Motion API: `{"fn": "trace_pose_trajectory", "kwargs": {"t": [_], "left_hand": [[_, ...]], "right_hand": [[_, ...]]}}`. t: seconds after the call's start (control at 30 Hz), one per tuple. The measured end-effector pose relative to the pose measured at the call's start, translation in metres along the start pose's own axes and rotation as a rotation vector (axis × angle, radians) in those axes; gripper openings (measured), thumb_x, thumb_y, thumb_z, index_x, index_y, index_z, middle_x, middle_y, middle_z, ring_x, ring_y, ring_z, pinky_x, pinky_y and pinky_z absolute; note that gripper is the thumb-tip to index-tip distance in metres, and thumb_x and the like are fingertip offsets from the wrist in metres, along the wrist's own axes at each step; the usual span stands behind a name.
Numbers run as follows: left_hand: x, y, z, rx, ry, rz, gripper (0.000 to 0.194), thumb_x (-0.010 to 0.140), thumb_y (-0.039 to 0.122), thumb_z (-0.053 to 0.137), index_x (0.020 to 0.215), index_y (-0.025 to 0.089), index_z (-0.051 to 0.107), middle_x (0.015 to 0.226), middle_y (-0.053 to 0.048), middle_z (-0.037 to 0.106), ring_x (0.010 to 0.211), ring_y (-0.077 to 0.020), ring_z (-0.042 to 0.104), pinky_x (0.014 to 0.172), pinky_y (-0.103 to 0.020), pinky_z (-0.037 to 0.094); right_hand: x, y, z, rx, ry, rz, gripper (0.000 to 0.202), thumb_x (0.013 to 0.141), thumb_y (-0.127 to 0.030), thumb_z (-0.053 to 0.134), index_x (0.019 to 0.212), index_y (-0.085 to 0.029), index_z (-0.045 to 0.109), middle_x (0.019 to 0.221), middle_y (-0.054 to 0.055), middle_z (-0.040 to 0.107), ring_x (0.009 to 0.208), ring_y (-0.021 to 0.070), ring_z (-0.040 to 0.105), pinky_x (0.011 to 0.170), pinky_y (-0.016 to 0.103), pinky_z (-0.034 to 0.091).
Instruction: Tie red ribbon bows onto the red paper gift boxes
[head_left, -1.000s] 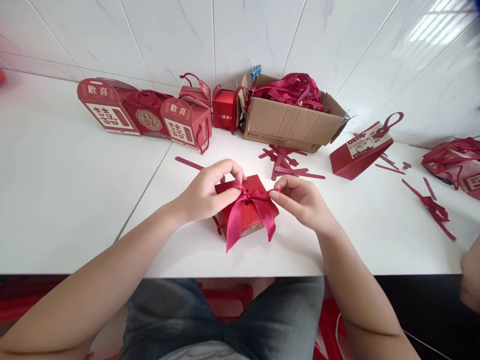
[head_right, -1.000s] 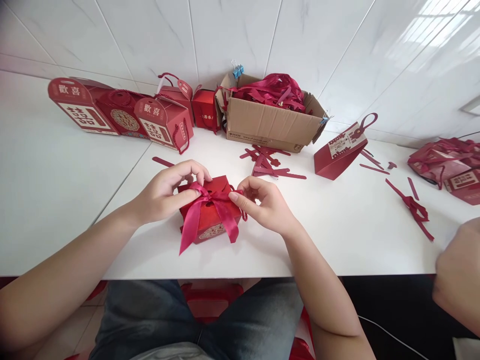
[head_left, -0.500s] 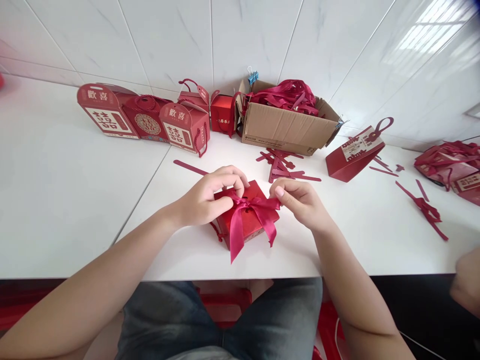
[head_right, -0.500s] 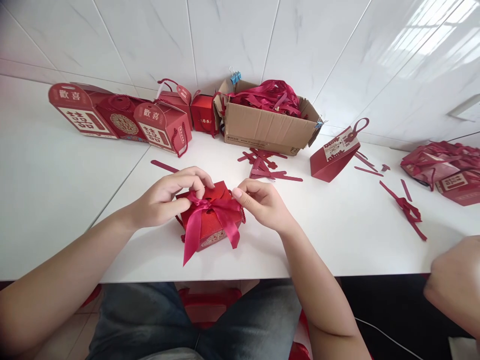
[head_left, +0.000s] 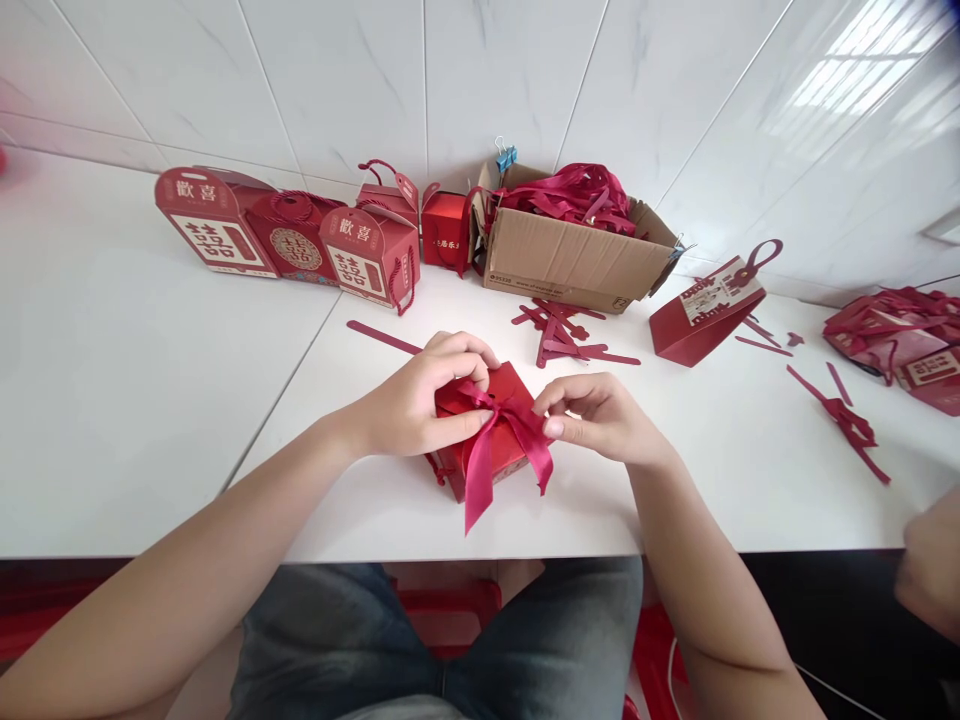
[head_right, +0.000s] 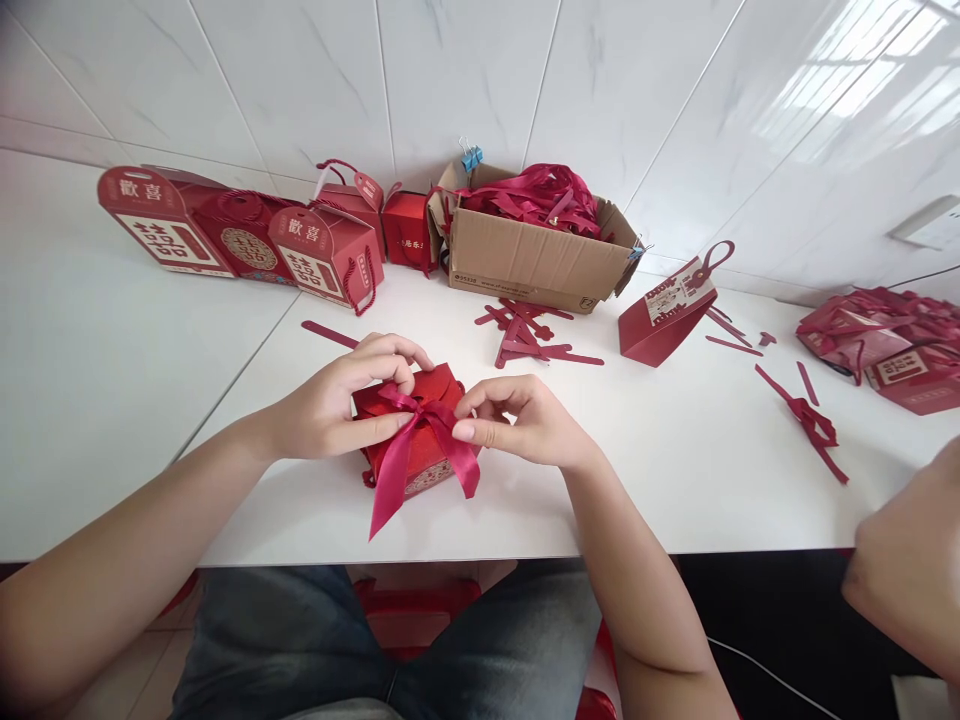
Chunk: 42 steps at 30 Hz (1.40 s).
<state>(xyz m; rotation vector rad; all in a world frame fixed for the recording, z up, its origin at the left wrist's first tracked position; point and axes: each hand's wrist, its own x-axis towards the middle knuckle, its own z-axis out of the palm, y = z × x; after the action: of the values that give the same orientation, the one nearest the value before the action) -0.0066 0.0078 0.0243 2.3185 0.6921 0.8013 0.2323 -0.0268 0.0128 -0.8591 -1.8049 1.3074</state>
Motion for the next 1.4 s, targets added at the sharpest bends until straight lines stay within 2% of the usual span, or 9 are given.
{"fn": "trace_pose_trajectory", "kwargs": {"t": [0.1,0.3,0.47,0.6,0.7,0.93,1.07,1.27,1.4], "left_hand": [[0.0,0.003,-0.001,-0.051,-0.014,-0.022,0.011,0.077,0.017,0.058,0.073,0.02,0.048,0.111,-0.008,0.059,0.109,-0.0229,0.052,0.092,-0.037,0.046],[0.0,-0.001,0.0,-0.008,-0.034,-0.029,0.01,0.078,0.023,0.059,0.076,0.019,0.049,0.115,-0.008,0.057,0.112,-0.024,0.048,0.098,-0.039,0.041],[0.0,-0.008,0.0,-0.043,-0.068,-0.025,0.005,0.075,0.02,0.052,0.077,0.02,0.049,0.114,-0.007,0.057,0.116,-0.0259,0.045,0.099,-0.04,0.038],[-0.001,-0.008,-0.001,-0.054,-0.061,-0.026,0.014,0.07,0.015,0.05,0.083,0.02,0.049,0.12,-0.007,0.056,0.118,-0.0252,0.044,0.1,-0.039,0.036],[0.0,-0.007,0.0,-0.062,-0.036,-0.029,0.016,0.069,0.017,0.052,0.085,0.02,0.048,0.119,-0.007,0.058,0.116,-0.0254,0.046,0.1,-0.039,0.036],[0.001,-0.007,0.006,-0.155,0.028,-0.127,0.005,0.079,0.02,0.045,0.083,0.021,0.047,0.115,-0.005,0.061,0.111,-0.0235,0.05,0.098,-0.039,0.039],[0.001,-0.005,0.008,-0.113,0.075,-0.088,0.006,0.082,0.016,0.045,0.083,0.02,0.049,0.11,-0.004,0.062,0.105,-0.0207,0.054,0.093,-0.036,0.042],[0.002,-0.002,0.011,0.014,0.193,0.02,0.004,0.083,0.016,0.053,0.082,0.02,0.052,0.094,-0.004,0.064,0.094,-0.0187,0.057,0.09,-0.034,0.044],[0.002,-0.004,0.011,0.011,0.167,0.023,0.006,0.086,0.02,0.053,0.081,0.02,0.051,0.094,-0.004,0.064,0.094,-0.0184,0.056,0.088,-0.033,0.044]], "right_hand": [[0.0,-0.001,-0.001,-0.01,-0.019,-0.055,0.014,0.08,-0.028,0.073,0.075,-0.016,0.067,0.063,-0.001,0.059,0.055,0.0086,0.053,0.051,0.023,0.045],[0.004,0.003,0.004,0.016,0.142,-0.175,0.024,0.085,-0.027,0.067,0.064,-0.018,0.058,0.075,0.001,0.052,0.065,0.0096,0.051,0.057,0.024,0.045],[0.006,0.007,0.011,0.01,0.211,-0.219,0.023,0.081,-0.025,0.07,0.066,-0.019,0.053,0.087,0.003,0.059,0.072,0.0114,0.053,0.056,0.024,0.044],[0.005,0.008,0.015,-0.029,0.294,-0.278,0.027,0.077,-0.024,0.073,0.062,-0.019,0.051,0.08,0.003,0.063,0.067,0.0121,0.054,0.054,0.025,0.043],[0.005,0.007,0.016,-0.029,0.271,-0.312,0.028,0.075,-0.023,0.074,0.06,-0.019,0.05,0.073,0.002,0.062,0.064,0.0118,0.053,0.053,0.026,0.043],[0.006,0.006,0.018,0.014,0.265,-0.309,0.026,0.077,-0.021,0.072,0.063,-0.02,0.05,0.065,-0.002,0.052,0.06,0.0103,0.048,0.051,0.024,0.04],[0.005,0.006,0.019,0.068,0.228,-0.269,0.024,0.079,-0.021,0.071,0.067,-0.02,0.05,0.064,-0.003,0.051,0.056,0.0087,0.045,0.049,0.024,0.038],[0.004,0.006,0.018,0.161,0.194,-0.226,0.017,0.082,-0.017,0.069,0.078,-0.021,0.052,0.069,-0.003,0.054,0.058,0.0075,0.047,0.05,0.021,0.039],[0.003,0.006,0.017,0.149,0.172,-0.234,0.011,0.085,-0.016,0.065,0.089,-0.021,0.057,0.067,-0.004,0.053,0.056,0.0067,0.047,0.05,0.019,0.039]]}}
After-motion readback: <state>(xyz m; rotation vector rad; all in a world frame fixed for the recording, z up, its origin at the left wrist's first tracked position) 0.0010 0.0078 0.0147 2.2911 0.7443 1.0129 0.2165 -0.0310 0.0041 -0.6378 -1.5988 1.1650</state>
